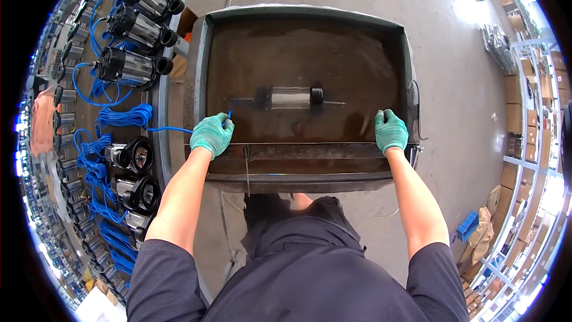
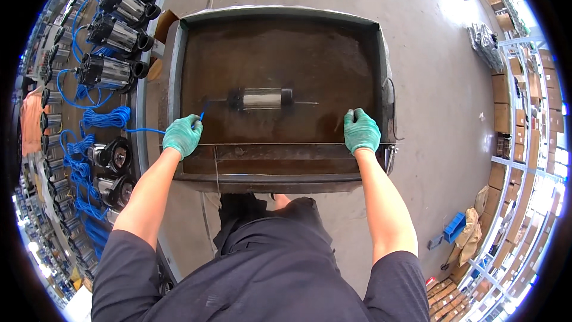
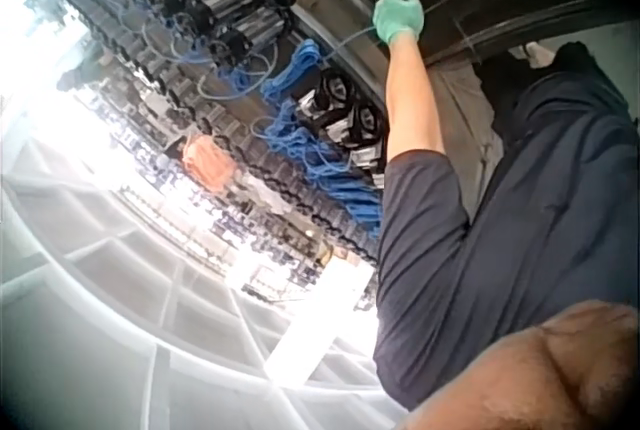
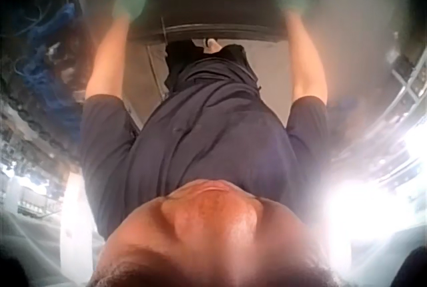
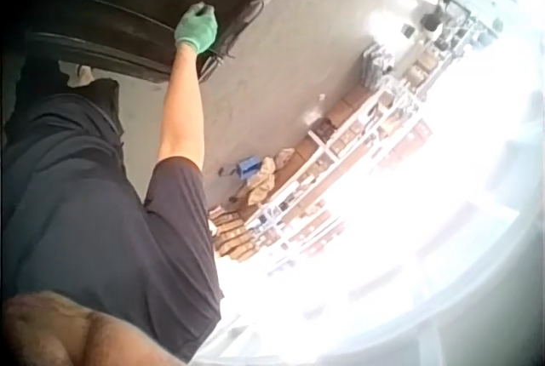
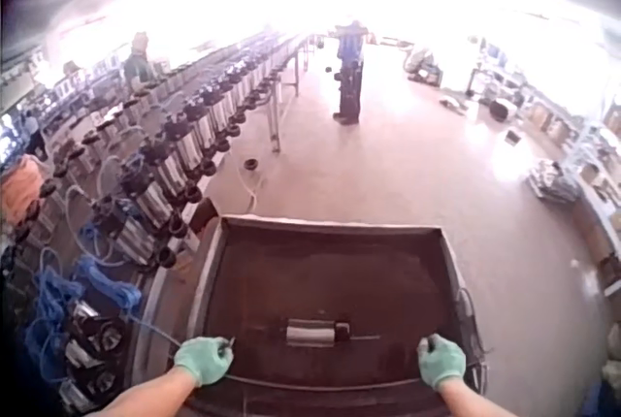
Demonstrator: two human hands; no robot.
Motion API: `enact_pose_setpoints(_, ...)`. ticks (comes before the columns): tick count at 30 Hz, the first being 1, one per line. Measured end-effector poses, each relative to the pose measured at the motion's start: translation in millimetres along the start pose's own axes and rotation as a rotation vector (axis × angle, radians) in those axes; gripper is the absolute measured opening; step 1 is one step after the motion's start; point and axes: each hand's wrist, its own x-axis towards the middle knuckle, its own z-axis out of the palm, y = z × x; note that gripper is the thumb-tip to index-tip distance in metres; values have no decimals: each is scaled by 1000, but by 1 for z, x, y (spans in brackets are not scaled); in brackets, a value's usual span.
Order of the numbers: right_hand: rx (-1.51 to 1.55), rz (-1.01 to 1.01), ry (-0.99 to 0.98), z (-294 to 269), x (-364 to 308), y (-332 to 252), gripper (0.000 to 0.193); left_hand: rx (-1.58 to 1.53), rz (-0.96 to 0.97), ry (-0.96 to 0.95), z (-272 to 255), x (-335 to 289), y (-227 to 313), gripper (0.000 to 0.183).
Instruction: The person cleans a submersible pump component by immersing it in a tank of liquid and wiping it with a gloved hand. They lift the component out, inspect different sides, and then place it on a production line with several other similar units.
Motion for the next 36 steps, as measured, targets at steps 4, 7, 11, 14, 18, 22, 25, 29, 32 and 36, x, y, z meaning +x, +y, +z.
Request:
enact_pose_setpoints(4,2,-5,16,0,0,1,36,11,1,8,1,1,1,40)
enact_pose_setpoints(7,11,-6,14,0,-1,0,36,0,7,9,3,2,-1,39)
enact_pose_setpoints(11,17,3,-2,-3,-1,-2,36,0,8,6,-1,0,0,39)
enact_pose_setpoints(14,13,4,-4,-3,-1,-2,36,4,-11,-14,-1,1,1,39)
enact_pose_setpoints(18,2,-1,6,-1,-1,-1,36,3,-6,0,2,3,-2,40)
enact_pose_setpoints(22,6,-1,11,2,0,1,36,6,-3,3,5,5,-4,40)
enact_pose_setpoints(25,4,-12,16,4,2,3,36,0,4,19,6,5,-5,39)
enact_pose_setpoints(29,6,-15,17,4,2,3,36,2,2,10,4,4,-4,39)
enact_pose_setpoints(32,7,-17,13,4,2,3,36,6,10,15,6,5,-5,38)
enact_pose_setpoints(36,-1,-18,20,4,1,2,36,13,19,27,4,3,-4,38)
